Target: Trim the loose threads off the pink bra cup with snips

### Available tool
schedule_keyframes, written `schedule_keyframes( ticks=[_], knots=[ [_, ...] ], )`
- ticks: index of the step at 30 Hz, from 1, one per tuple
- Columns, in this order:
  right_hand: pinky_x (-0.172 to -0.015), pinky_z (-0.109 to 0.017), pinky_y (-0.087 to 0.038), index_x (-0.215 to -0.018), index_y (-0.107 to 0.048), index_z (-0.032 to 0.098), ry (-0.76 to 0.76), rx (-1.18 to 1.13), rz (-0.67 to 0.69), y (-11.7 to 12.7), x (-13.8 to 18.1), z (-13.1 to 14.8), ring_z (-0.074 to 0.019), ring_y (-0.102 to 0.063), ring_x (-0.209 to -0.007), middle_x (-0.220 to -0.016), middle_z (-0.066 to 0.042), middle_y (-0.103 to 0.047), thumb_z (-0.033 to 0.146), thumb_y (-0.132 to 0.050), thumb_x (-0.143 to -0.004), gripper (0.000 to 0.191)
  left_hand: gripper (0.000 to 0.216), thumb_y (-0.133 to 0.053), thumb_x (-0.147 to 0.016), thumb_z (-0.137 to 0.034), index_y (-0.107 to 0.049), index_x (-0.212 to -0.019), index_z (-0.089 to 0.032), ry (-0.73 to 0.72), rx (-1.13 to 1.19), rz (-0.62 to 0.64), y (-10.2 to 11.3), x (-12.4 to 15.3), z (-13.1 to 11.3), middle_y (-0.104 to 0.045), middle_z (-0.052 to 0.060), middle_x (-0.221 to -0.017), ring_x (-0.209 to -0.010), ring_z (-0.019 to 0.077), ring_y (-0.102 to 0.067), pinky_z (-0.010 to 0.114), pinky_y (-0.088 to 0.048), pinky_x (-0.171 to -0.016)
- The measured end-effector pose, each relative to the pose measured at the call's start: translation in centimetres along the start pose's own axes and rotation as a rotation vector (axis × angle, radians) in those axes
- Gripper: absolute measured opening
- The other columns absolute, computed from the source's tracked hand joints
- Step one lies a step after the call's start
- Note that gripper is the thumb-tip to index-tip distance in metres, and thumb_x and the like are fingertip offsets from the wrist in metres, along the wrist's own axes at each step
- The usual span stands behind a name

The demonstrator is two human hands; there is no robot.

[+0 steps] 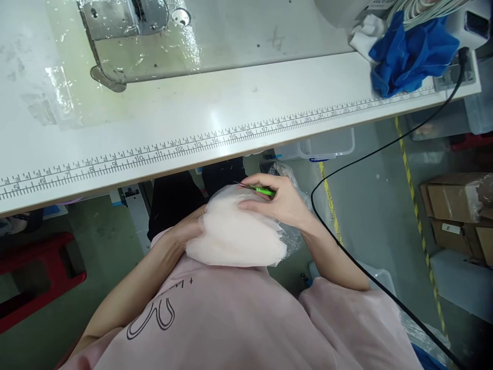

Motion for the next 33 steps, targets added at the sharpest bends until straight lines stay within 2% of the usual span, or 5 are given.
schedule_keyframes(
  ticks=[6,10,14,23,33],
  knots=[
    [-0.064,-0.024,-0.044,-0.104,-0.073,0.020,0.150,0.169,-0.054,2.1,1.7,1.6,-0.0114,-0.061,-0.068,-0.091,-0.001,-0.074,0.031,-0.063,-0.099,0.015,0.042,-0.095,-0.059,-0.028,-0.080,-0.097,-0.017,-0.068,-0.036,0.000,0.3,-0.1,-0.3,-0.078,0.005,-0.096,-0.088,0.0202,-0.069,0.025,-0.056,-0.075],
    [-0.060,-0.025,-0.039,-0.093,-0.076,0.019,0.127,0.371,-0.035,2.7,2.9,2.4,-0.0117,-0.059,-0.064,-0.081,-0.001,-0.072,0.039,-0.068,-0.098,0.021,0.032,-0.093,-0.063,-0.026,-0.081,-0.091,-0.018,-0.075,-0.061,0.010,0.6,-0.3,-0.2,-0.078,0.003,-0.090,-0.083,0.0187,-0.071,0.023,-0.056,-0.070],
    [-0.054,-0.027,-0.032,-0.110,-0.079,0.021,0.145,0.522,-0.060,2.8,3.5,2.6,-0.0101,-0.053,-0.057,-0.075,0.000,-0.068,0.043,-0.065,-0.101,0.028,0.035,-0.089,-0.067,-0.025,-0.081,-0.100,-0.017,-0.093,-0.078,0.024,0.6,-0.3,-0.2,-0.080,0.004,-0.097,-0.092,0.0242,-0.074,0.028,-0.058,-0.076],
    [-0.053,-0.027,-0.032,-0.123,-0.077,0.018,0.190,0.577,-0.059,2.1,3.7,2.4,-0.0110,-0.051,-0.057,-0.071,0.000,-0.062,0.045,-0.061,-0.104,0.037,0.047,-0.086,-0.068,-0.022,-0.079,-0.114,-0.015,-0.105,-0.086,0.012,0.1,-0.1,-0.7,-0.080,0.007,-0.105,-0.104,0.0321,-0.074,0.034,-0.059,-0.082],
    [-0.054,-0.028,-0.028,-0.117,-0.079,0.018,0.194,0.645,-0.070,1.9,3.4,2.4,-0.0098,-0.048,-0.055,-0.072,0.000,-0.063,0.042,-0.057,-0.106,0.034,0.042,-0.086,-0.057,-0.011,-0.081,-0.098,-0.015,-0.064,-0.079,-0.072,0.3,0.0,-0.5,-0.081,0.007,-0.094,-0.090,0.0299,-0.074,0.028,-0.057,-0.065]
  ],
)
Point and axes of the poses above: each hand's wrist, its own x-axis away from the middle knuckle, its own y-axis out of the back of the hand, z = x × y, the point moved 2 cm from there along -x, towards the middle knuckle
